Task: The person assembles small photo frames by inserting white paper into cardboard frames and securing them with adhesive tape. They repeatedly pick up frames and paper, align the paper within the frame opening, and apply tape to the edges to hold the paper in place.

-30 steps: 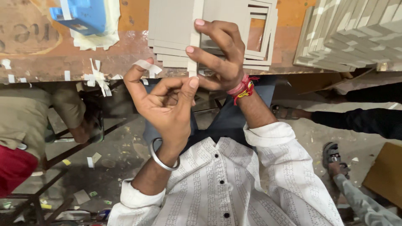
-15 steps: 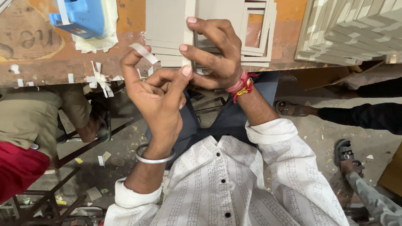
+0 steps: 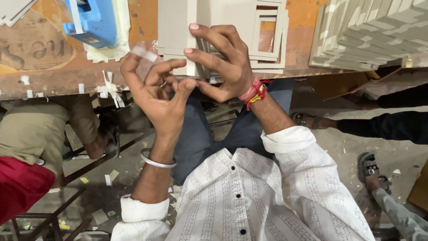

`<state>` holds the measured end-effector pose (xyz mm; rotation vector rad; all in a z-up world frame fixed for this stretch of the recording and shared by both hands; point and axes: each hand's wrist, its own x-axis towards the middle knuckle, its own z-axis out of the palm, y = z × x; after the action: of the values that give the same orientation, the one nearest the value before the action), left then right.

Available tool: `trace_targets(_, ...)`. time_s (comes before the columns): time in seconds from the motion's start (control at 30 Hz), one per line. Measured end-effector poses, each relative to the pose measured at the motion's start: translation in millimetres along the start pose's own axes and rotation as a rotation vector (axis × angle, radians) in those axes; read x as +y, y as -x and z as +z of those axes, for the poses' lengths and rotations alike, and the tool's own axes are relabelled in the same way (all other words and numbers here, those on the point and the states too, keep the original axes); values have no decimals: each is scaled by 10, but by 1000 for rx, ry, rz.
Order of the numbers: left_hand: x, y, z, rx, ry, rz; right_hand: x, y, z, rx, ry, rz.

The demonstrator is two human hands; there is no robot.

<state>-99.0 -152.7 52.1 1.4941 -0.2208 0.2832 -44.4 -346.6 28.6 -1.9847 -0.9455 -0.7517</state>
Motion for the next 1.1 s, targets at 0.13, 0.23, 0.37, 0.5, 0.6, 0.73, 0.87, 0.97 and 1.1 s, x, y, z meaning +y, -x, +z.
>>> trace_targets(0.13, 113, -211, 168, 28, 238, -177, -70, -56, 9, 28, 18, 39)
trace_targets(0.23, 80, -274, 275, 75, 305, -220, -83, -38, -21, 49, 39, 48)
trace_targets(0.37, -123, -56, 215, 198, 224, -266, -34, 42, -9, 98, 14, 48)
trace_targets(0.5, -302, 507, 123, 239, 6, -276, 13, 155, 100, 318, 67, 15)
trace_targets(0.6, -355, 968, 26, 181, -130, -250, -53, 272, 203, 468, 108, 27)
trace_targets(0.73, -432, 1154, 9, 179, -162, -292, -270, 472, 133, 329, 376, 173)
trace_targets(0.87, -436, 1087, 48, 184, -203, -297, -497, 465, 6, 169, 632, 338)
trace_targets(0.97, -405, 1014, 102, 151, -250, -293, -546, 319, -97, 45, 571, 396)
trace_targets(1.1, -442, 903, 211, 192, -206, -327, -495, 114, -192, -112, 431, 417)
